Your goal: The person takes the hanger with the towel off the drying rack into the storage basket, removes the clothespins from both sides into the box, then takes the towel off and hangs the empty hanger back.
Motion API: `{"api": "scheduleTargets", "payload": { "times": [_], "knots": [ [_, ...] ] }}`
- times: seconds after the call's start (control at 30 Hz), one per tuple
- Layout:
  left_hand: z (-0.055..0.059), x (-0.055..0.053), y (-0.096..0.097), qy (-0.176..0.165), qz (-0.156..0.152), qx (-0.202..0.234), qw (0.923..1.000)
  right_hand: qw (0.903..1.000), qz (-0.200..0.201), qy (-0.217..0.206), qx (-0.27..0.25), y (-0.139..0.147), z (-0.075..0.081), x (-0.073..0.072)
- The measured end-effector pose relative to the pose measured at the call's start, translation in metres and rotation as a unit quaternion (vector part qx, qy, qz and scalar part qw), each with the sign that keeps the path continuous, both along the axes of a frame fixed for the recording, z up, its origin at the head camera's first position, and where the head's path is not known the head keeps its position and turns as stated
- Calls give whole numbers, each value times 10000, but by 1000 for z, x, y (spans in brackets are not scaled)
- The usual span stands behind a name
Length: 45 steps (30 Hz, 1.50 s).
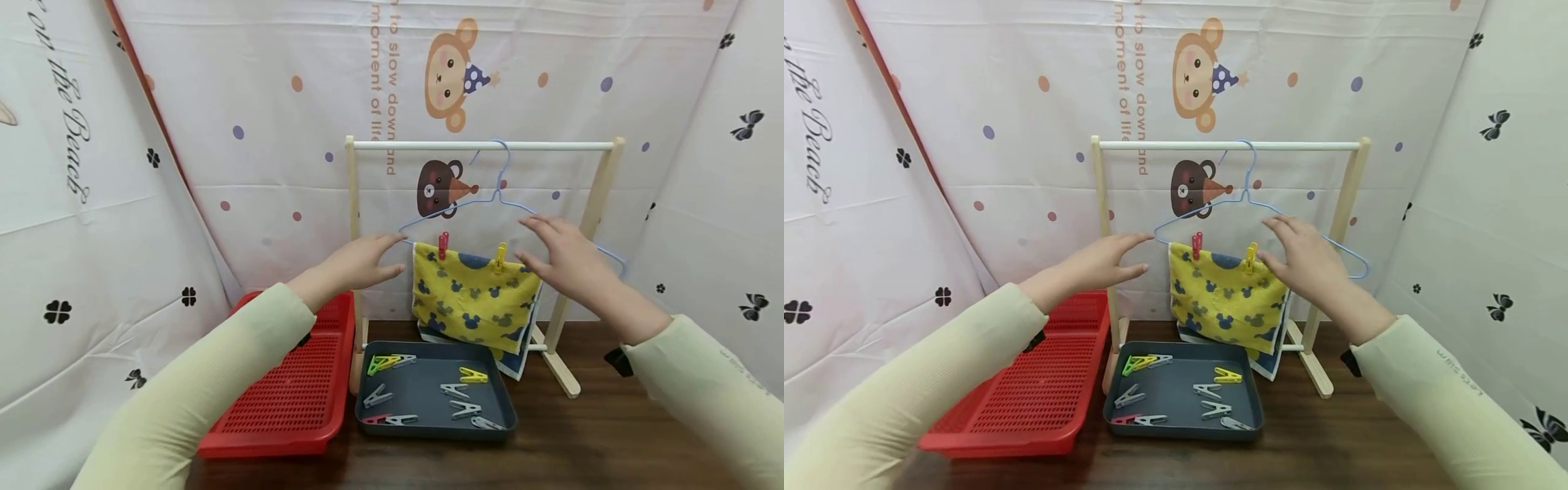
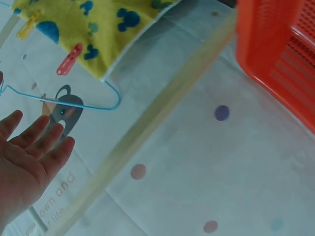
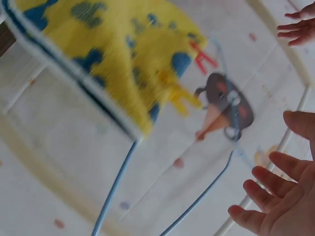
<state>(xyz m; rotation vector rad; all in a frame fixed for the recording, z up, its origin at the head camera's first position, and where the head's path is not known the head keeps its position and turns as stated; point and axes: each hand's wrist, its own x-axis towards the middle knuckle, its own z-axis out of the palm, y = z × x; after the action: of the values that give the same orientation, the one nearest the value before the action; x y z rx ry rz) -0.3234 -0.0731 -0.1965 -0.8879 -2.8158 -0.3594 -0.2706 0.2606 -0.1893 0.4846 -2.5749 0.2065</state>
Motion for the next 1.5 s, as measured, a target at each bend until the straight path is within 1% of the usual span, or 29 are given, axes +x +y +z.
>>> {"api": "scheduleTargets", "payload": {
  "times": [0.1, 0.33, 0.5, 0.6, 0.7, 0.83, 0.93, 1.1, 1.33, 1.5],
  "knots": [
    [4, -5, 6, 16, 27, 134, 9999, 9997, -165, 108, -153, 12, 3, -8],
    [7, -13, 17, 3, -25, 354, 9994, 9964, -576, 22, -625, 43, 1, -25],
    [7, -17, 22, -87, -24, 433, 9990, 9944, -652, 119, -820, 59, -6, -32],
    [7, -20, 23, -50, 13, 464, 9989, 9937, -643, 161, -905, 63, -11, -35],
    [7, -24, 22, -17, 52, 545, 9985, 9928, -618, 307, -979, 65, -16, -37],
    [5, -28, 20, -11, 44, 596, 9982, 9892, -580, 720, -1139, 64, -22, -40],
    [3, -30, 19, 24, 16, 578, 9983, 9851, -604, 947, -1303, 64, -26, -41],
    [4, -29, 17, 76, 78, 595, 9982, 9804, -707, 1149, -1434, 64, -30, -40],
    [9, -25, 15, 210, 101, 618, 9978, 9720, -613, 1705, -1497, 63, -34, -42],
    [12, -23, 11, 371, 183, 551, 9976, 9689, -566, 1827, -1572, 60, -32, -43]
  ]
}}
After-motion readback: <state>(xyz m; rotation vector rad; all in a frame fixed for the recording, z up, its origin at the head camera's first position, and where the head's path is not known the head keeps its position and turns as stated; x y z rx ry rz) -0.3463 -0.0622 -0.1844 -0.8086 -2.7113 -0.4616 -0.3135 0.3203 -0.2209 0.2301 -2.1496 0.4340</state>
